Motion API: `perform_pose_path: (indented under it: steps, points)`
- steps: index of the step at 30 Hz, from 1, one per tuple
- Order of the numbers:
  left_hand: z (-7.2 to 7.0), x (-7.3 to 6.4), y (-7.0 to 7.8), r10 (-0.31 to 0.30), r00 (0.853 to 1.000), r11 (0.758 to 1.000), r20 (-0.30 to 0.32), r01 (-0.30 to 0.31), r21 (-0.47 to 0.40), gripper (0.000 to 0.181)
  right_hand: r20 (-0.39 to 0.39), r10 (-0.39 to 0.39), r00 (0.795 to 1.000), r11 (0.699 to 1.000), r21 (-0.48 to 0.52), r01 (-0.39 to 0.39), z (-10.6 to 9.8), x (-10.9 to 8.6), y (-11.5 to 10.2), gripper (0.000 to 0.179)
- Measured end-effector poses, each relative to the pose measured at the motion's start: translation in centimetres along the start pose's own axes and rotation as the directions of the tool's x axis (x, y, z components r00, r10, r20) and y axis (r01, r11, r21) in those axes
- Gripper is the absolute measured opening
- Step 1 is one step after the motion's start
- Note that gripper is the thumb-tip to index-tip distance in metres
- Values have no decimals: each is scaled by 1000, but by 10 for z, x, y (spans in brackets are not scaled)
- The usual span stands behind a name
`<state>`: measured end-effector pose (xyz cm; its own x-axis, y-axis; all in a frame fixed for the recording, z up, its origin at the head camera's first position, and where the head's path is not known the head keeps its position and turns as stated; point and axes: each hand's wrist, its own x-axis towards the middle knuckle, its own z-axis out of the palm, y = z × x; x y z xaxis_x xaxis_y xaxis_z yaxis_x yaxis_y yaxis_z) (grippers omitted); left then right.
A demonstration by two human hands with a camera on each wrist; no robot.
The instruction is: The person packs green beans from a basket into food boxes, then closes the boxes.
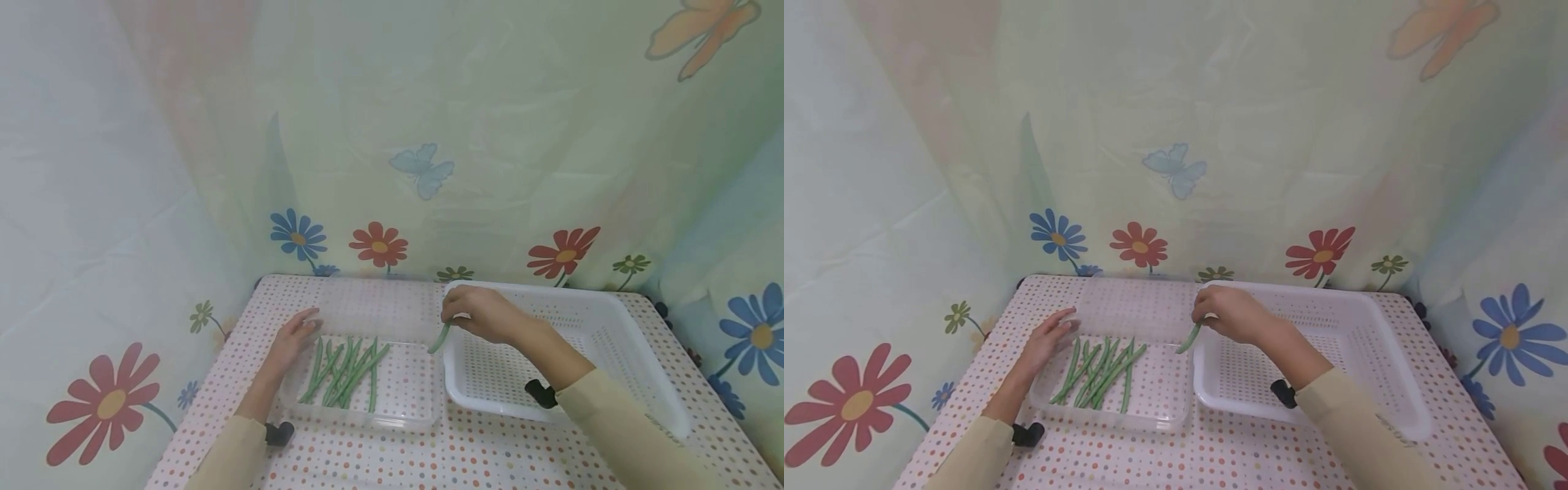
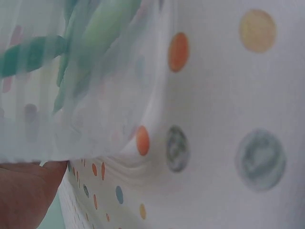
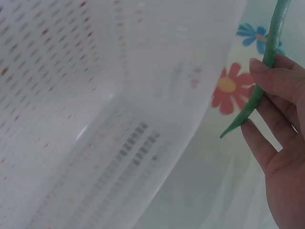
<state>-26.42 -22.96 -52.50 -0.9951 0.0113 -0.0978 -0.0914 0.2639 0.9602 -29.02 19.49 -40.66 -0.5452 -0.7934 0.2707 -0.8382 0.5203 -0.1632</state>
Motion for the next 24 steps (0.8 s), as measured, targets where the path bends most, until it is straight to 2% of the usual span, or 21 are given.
perform_pose_path:
  steps: [4,10,16,20,24]
  points:
    - [1,0,1,4,1000,1000,-5,-4,15,46,7,-64,998,998,-9,64,-1,14,-19,22]
    - [1,2,-4,13,1000,999,-24,-12,40,45,90,-87,992,996,-1,88,4,31,-41,20]
    - [1,2,-5,7,1000,999,-26,-6,39,43,178,-114,977,994,19,112,11,47,-56,17]
    - [0,2,-5,7,1000,1000,-19,-7,21,44,212,-150,966,989,13,151,13,58,-64,14]
    - [0,1,-4,8,1000,1000,-11,-8,-2,46,258,-154,954,987,4,159,18,66,-71,13]
